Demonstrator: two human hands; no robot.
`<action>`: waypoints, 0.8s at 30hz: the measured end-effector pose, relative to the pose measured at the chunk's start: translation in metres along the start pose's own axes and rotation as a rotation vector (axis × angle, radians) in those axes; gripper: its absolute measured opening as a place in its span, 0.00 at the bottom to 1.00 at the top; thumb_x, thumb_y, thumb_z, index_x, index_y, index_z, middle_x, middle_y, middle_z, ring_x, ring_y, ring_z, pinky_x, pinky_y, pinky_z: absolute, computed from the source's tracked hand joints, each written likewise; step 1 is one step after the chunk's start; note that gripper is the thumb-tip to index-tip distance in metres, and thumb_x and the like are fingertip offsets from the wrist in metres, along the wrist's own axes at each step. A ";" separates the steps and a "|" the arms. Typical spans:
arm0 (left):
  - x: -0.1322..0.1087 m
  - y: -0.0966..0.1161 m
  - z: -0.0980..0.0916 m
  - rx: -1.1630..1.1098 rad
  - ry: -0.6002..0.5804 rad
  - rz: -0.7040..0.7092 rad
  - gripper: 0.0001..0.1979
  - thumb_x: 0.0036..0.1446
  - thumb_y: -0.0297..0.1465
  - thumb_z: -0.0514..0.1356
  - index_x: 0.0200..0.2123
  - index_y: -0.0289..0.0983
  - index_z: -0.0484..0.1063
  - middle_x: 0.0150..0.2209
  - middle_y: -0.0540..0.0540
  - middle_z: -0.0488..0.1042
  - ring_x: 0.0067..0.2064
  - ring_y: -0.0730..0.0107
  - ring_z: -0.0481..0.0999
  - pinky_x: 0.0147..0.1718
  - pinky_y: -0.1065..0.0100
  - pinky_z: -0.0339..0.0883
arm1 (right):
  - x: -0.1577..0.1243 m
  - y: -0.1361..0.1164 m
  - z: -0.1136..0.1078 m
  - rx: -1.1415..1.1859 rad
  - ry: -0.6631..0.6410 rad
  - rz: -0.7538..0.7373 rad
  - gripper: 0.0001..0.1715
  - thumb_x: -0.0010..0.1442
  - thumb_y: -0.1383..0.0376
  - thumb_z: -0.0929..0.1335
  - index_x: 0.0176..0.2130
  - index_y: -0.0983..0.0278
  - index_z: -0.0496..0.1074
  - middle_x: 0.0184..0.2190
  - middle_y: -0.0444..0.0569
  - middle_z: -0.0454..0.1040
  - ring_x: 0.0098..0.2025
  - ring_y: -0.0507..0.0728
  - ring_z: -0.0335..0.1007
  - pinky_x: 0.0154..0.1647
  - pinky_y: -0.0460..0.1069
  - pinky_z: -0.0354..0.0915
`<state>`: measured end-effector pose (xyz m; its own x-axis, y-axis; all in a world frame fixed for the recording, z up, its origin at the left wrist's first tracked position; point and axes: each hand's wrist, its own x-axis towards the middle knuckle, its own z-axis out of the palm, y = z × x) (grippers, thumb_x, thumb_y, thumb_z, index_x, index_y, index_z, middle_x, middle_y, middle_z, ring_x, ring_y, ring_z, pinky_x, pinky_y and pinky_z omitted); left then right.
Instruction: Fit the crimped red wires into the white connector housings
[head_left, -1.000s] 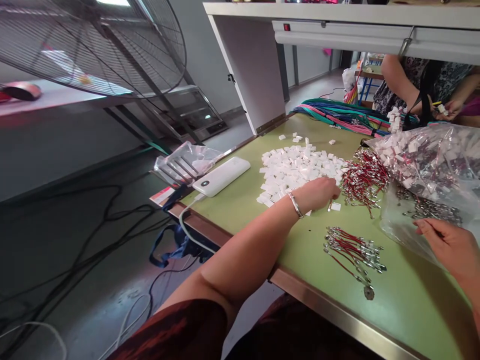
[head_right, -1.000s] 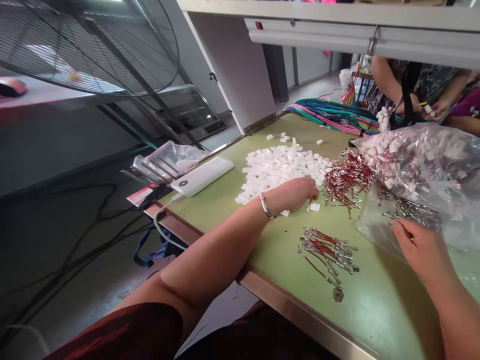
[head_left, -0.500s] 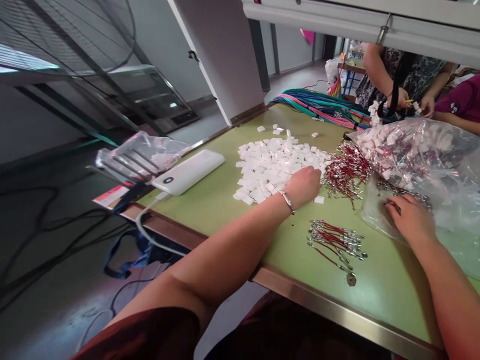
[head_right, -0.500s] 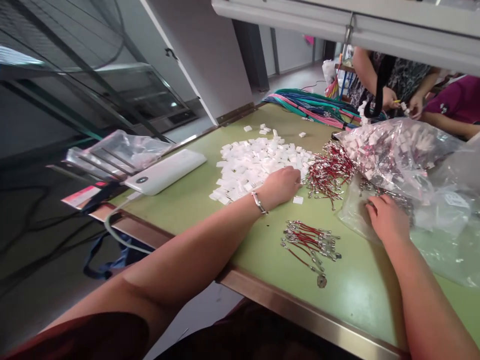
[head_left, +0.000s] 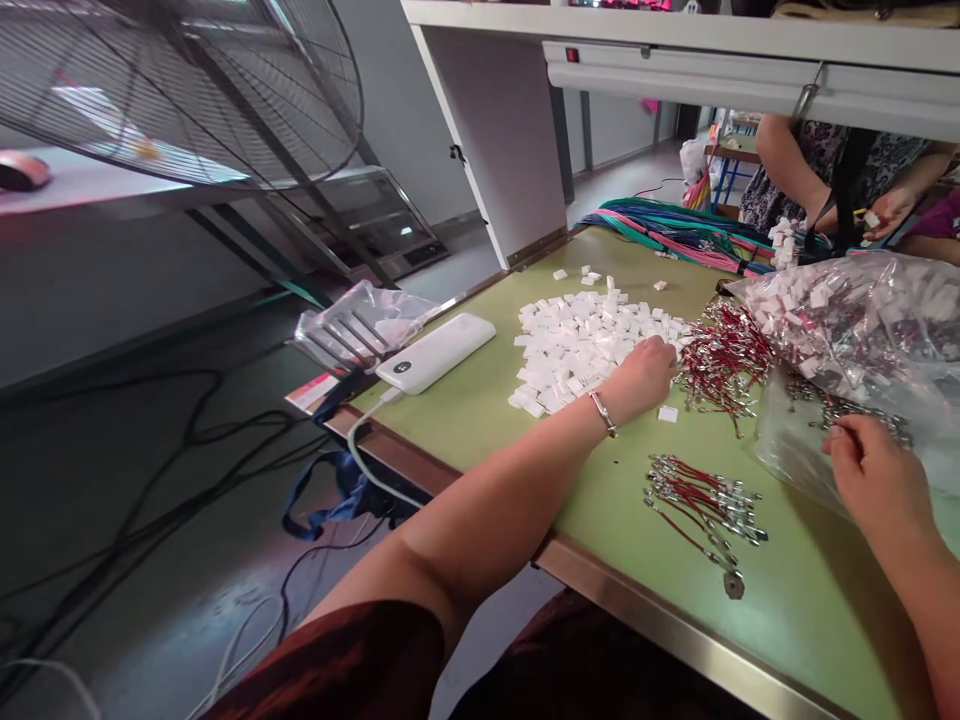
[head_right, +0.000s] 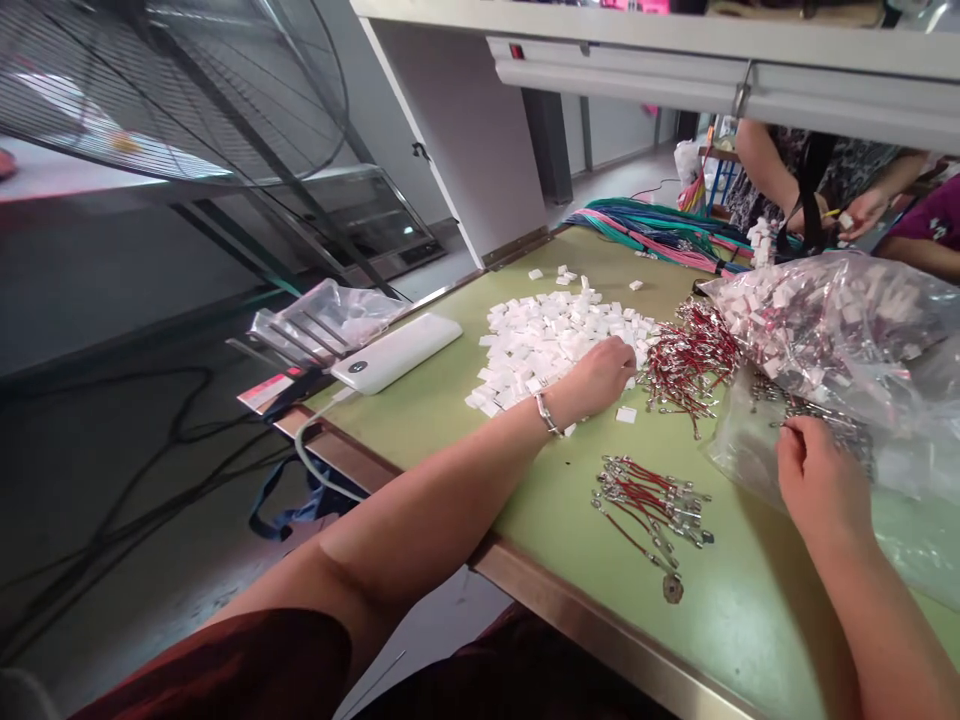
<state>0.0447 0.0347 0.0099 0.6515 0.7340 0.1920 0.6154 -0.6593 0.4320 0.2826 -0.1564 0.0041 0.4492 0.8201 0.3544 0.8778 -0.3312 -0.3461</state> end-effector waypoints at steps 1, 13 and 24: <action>-0.002 0.005 -0.004 -0.079 0.030 -0.020 0.10 0.60 0.22 0.50 0.36 0.32 0.71 0.37 0.40 0.73 0.39 0.67 0.71 0.41 0.65 0.67 | -0.003 -0.004 -0.001 0.054 0.006 0.006 0.14 0.60 0.57 0.61 0.40 0.62 0.70 0.28 0.53 0.77 0.27 0.60 0.70 0.31 0.52 0.60; -0.042 0.056 0.018 -0.588 -0.273 0.163 0.13 0.63 0.31 0.52 0.34 0.34 0.75 0.26 0.51 0.71 0.29 0.77 0.68 0.30 0.73 0.64 | -0.033 -0.062 0.000 0.562 -0.105 -0.018 0.15 0.60 0.53 0.66 0.36 0.61 0.75 0.23 0.45 0.74 0.24 0.53 0.68 0.28 0.48 0.65; -0.051 0.057 0.014 -0.374 -0.314 0.316 0.14 0.65 0.31 0.49 0.33 0.36 0.72 0.31 0.50 0.75 0.32 0.77 0.70 0.33 0.74 0.64 | -0.033 -0.064 0.004 0.522 -0.227 -0.079 0.17 0.60 0.54 0.64 0.28 0.62 0.71 0.18 0.41 0.67 0.21 0.51 0.61 0.24 0.46 0.59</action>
<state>0.0531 -0.0423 0.0123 0.9136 0.3896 0.1164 0.2083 -0.6944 0.6888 0.2113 -0.1603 0.0109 0.2880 0.9316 0.2217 0.6829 -0.0375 -0.7295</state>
